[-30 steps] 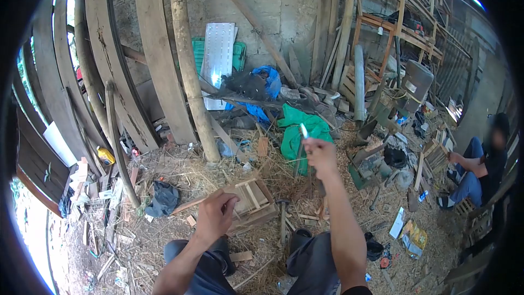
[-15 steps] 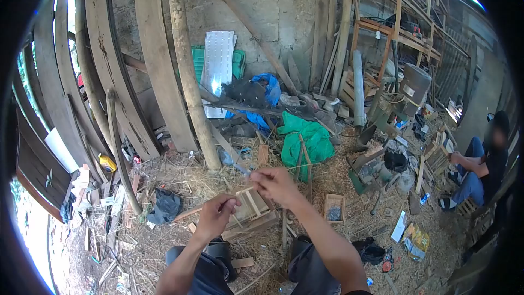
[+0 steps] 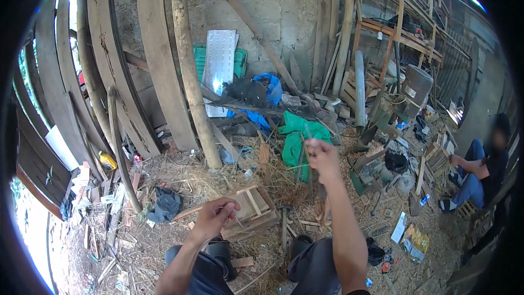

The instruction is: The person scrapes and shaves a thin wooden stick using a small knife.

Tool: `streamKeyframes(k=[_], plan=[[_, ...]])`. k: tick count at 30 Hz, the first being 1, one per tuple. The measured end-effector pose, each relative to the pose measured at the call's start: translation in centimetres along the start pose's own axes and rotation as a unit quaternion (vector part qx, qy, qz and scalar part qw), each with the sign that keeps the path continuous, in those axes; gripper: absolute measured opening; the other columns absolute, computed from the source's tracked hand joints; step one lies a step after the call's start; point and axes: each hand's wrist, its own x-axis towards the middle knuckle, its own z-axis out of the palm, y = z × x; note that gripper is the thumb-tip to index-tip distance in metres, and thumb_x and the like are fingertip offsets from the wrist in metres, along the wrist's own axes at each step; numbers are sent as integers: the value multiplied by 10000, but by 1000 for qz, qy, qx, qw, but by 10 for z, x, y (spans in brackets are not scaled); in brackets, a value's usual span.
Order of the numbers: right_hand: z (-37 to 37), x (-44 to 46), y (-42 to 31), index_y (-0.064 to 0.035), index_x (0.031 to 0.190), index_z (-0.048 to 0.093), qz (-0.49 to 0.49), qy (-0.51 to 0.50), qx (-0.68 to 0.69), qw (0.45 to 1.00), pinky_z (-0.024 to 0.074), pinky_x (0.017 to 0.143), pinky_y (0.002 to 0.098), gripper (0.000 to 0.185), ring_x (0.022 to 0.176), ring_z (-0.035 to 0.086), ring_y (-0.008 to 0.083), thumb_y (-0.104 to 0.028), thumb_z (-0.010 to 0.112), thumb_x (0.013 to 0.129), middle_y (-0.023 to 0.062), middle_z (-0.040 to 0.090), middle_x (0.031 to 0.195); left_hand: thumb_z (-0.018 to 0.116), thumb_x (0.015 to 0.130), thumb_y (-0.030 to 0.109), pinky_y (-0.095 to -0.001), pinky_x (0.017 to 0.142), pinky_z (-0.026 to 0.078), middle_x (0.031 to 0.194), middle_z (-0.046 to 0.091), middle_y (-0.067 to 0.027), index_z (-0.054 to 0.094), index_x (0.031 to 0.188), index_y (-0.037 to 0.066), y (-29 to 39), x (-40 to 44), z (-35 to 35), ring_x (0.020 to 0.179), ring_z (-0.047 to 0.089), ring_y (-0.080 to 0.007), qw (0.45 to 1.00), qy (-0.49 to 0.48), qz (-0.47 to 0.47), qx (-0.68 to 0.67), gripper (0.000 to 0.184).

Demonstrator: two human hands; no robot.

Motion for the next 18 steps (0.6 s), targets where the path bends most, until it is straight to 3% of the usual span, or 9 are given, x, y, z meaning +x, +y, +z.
streamKeyframes(k=[2,4,7,9,13,15,18], plan=[[-8,-3,-2,-23,880,643,20,27,34,999,235,395,197,278,456,360,27,-291,583,924,-41,513,647,499,967,171,-244,565,418,691,569,-25,618,987,-3,1,5,-6,605,502,-90,999,4,-32,-17,212],[13,-18,0,-28,857,635,47,-6,-30,998,244,401,204,310,460,363,28,-326,583,921,-49,506,639,492,972,176,-242,571,417,698,571,-29,612,1003,-1,-4,7,-5,598,496,-94,997,9,-72,-34,215],[45,-34,5,-26,879,638,51,-80,-102,990,286,443,222,297,495,395,35,-322,615,902,-57,495,634,521,965,177,-232,667,456,731,566,-20,620,1007,-12,-11,17,1,664,530,-96,996,12,-23,-91,218],[62,-46,-1,-17,895,646,-55,-110,-117,986,327,509,232,287,561,434,39,-304,646,882,-48,516,644,533,956,175,-260,721,466,802,595,-44,600,1013,16,-11,22,10,710,555,-115,983,41,6,-181,182],[73,-51,14,-19,916,659,-42,-158,-98,982,367,574,240,247,636,473,45,-259,669,859,-28,565,677,559,941,167,-278,767,476,879,614,-45,592,1041,28,-20,36,14,798,576,-124,964,66,5,-256,175],[80,-61,15,-19,934,663,-70,-185,-197,960,390,591,244,234,651,482,53,-235,676,845,-6,600,713,569,934,158,-277,776,479,960,627,-49,592,1051,37,-28,41,16,859,582,-128,957,117,-41,-263,170],[87,-69,23,-23,954,665,-53,-227,-179,956,406,598,257,230,650,498,69,-215,685,828,4,608,714,605,913,163,-264,742,492,946,636,-31,618,1009,45,-32,43,23,810,580,-112,943,109,-19,-313,152]])
